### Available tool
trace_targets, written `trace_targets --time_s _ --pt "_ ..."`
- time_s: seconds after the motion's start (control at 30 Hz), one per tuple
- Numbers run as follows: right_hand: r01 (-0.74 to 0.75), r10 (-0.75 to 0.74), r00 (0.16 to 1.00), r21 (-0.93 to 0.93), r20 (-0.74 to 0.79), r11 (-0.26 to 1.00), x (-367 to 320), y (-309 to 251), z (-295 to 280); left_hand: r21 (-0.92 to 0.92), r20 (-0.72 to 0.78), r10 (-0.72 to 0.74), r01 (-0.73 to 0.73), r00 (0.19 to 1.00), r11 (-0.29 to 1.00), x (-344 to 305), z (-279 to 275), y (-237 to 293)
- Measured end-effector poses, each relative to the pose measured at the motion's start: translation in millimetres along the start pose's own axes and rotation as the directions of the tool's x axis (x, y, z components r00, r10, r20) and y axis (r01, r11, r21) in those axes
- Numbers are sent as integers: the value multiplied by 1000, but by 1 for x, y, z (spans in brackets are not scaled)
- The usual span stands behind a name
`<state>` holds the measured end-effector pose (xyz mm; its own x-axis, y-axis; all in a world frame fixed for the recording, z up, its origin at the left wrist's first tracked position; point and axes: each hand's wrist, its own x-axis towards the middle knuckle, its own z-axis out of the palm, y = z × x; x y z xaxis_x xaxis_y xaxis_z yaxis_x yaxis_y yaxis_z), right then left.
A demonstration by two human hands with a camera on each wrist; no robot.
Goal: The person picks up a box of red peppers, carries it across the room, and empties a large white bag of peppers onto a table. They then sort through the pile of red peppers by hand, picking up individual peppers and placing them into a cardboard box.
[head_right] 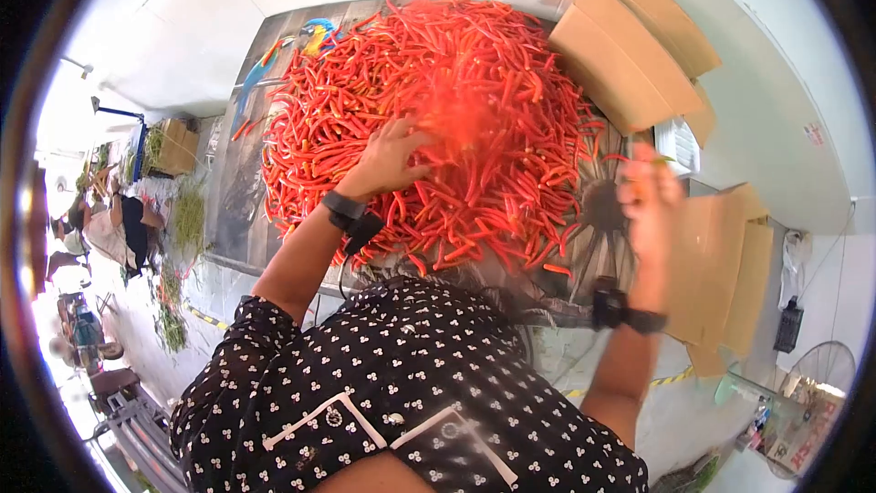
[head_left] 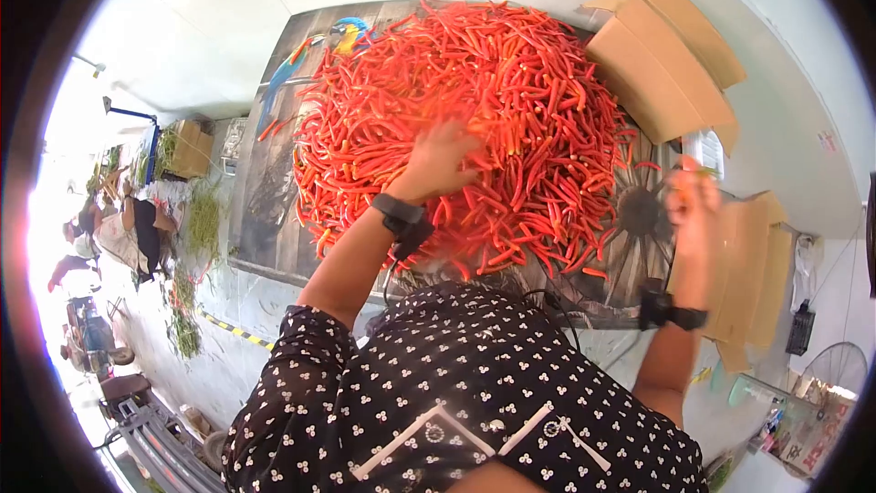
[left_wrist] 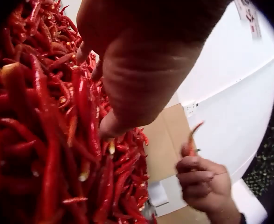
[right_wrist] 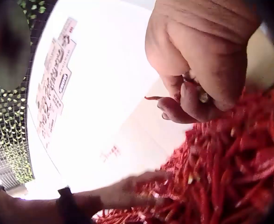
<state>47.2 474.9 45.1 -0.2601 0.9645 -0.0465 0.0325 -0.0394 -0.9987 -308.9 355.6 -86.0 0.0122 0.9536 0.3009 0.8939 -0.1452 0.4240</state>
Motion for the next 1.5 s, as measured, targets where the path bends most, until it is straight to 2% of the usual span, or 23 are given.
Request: trace_targets --time_s 0.1,0.2,0.27,0.3,0.37,0.4,0.47,0.5,0.57,0.63,0.67,0.7,0.73,0.8,0.9,1.0,1.13,1.2,1.23,1.27,1.3,1.43,1.5 --pt "151 -234 900 -240 -368 959 -13 -34 -107 -37 24 -141 142 990 989 -15 -9 1" --pt "-54 -349 789 -624 -505 780 -43 -68 -212 -15 59 -235 236 970 972 -27 -18 -4" --pt "-323 -388 768 -831 -510 453 -59 -73 -260 -19 56 -239 240 969 971 -35 -23 -11" --pt "-328 -386 767 -829 -513 453 -61 -62 -290 -21 52 -248 249 967 968 -39 -25 -14" --pt "-498 -576 769 -826 -278 -266 -63 -35 -322 -42 11 -233 233 972 971 -45 -27 -17" --pt "-501 -573 769 -824 -282 -267 -65 -32 -322 -42 16 -231 231 973 972 -46 -29 -18" --pt "-585 -466 782 -746 -414 -320 -63 -49 -242 -69 50 -287 290 957 955 -48 -31 -18" --pt "-338 -618 782 -889 -83 -308 -60 -37 -230 -50 81 -303 307 950 950 -45 -34 -16" --pt "-231 -545 828 -965 -129 -123 -35 -8 -182 -21 95 -300 303 949 953 -44 -34 -16" --pt "350 -598 796 -878 93 328 -24 25 -78 4 107 -291 293 951 956 -42 -35 -14" --pt "337 -465 885 -701 10 628 -10 66 -48 22 108 -284 283 953 959 -42 -37 -12" --pt "213 -244 966 -793 84 570 -17 65 -12 41 110 -277 274 954 961 -43 -38 -11" --pt "284 -240 953 -816 184 504 -20 75 13 42 113 -274 271 955 962 -47 -36 -16" --pt "232 -137 973 -805 188 547 -17 118 36 70 -60 -152 157 986 985 -56 -27 -27" --pt "113 35 989 -883 145 455 -21 122 62 1 80 -297 298 952 955 -59 -42 -16" --pt "123 -103 991 -853 81 507 -19 145 69 0 89 -302 303 949 953 -62 -44 -15" --pt "160 -102 987 -806 124 570 -12 150 64 -11 71 -252 254 965 967 -60 -41 -11" --pt "11 127 965 -521 228 854 -8 163 54 -32 100 -265 269 959 963 -55 -40 -3" --pt "11 127 965 -519 230 854 -10 156 52 -30 100 -266 270 959 962 -53 -38 0" --pt "-182 248 945 -288 213 940 -14 142 50 -57 93 -252 257 963 965 -51 -35 2" --pt "-365 363 903 -35 229 930 -17 132 48 -83 86 -237 244 968 966 -48 -31 6" --pt "-426 371 895 227 248 876 -17 120 34 46 -131 -107 114 986 992 -24 -18 45" --pt "-426 367 897 262 247 866 -15 118 29 10 -54 -71 71 996 997 -3 -15 62"
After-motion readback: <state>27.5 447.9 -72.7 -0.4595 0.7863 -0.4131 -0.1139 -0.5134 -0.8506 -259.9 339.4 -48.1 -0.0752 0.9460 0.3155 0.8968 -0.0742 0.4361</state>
